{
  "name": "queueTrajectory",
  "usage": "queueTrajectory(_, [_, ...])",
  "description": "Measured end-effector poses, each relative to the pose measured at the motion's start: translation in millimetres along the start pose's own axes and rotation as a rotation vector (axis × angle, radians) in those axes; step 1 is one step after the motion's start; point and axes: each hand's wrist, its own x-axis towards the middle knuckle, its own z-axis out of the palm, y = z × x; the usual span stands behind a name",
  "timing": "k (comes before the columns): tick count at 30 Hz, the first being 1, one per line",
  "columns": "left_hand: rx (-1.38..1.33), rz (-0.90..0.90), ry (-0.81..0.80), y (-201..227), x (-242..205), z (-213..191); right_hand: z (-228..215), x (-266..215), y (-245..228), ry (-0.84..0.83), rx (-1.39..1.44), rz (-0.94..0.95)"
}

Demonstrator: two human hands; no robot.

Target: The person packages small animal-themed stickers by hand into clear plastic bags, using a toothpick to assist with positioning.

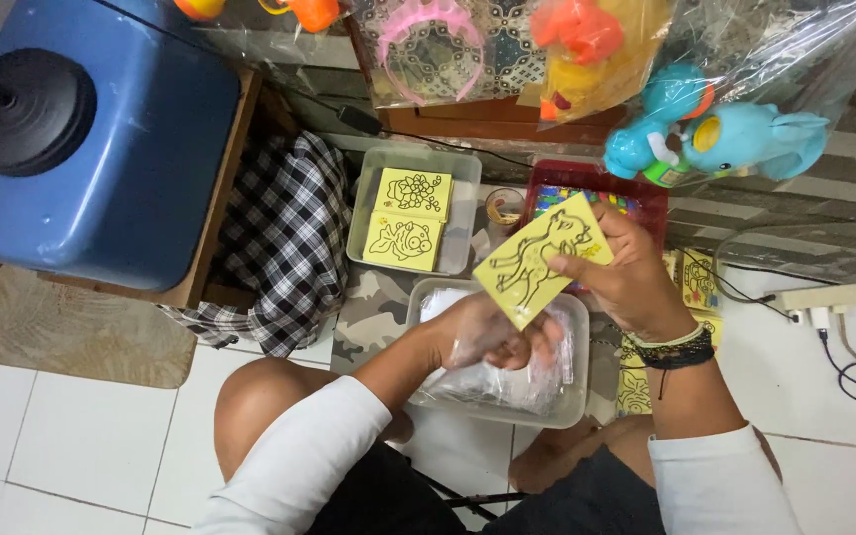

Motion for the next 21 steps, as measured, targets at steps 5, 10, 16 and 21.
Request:
queueTrajectory(5, [0.043,0.317,0.438,25.7,-28.1,48.8,-15.7,5.0,14.6,0.137,-0.011,-0.024])
queueTrajectory(10, [0.006,0.405,0.512,35.5,-42.3,26.3,-19.8,7.1,14.0,0.209,-0.076,-0.039])
queueTrajectory(16, [0.416,0.463,0.557,25.6,-46.9,22.1,-3.0,1.3,3.0,0.196,-0.178,-0.034])
queueTrajectory(21, [0.524,0.430,0.573,29.4,-55.5,27.3,-18.8,3.3,24.4,0.128,-0.260,-0.084])
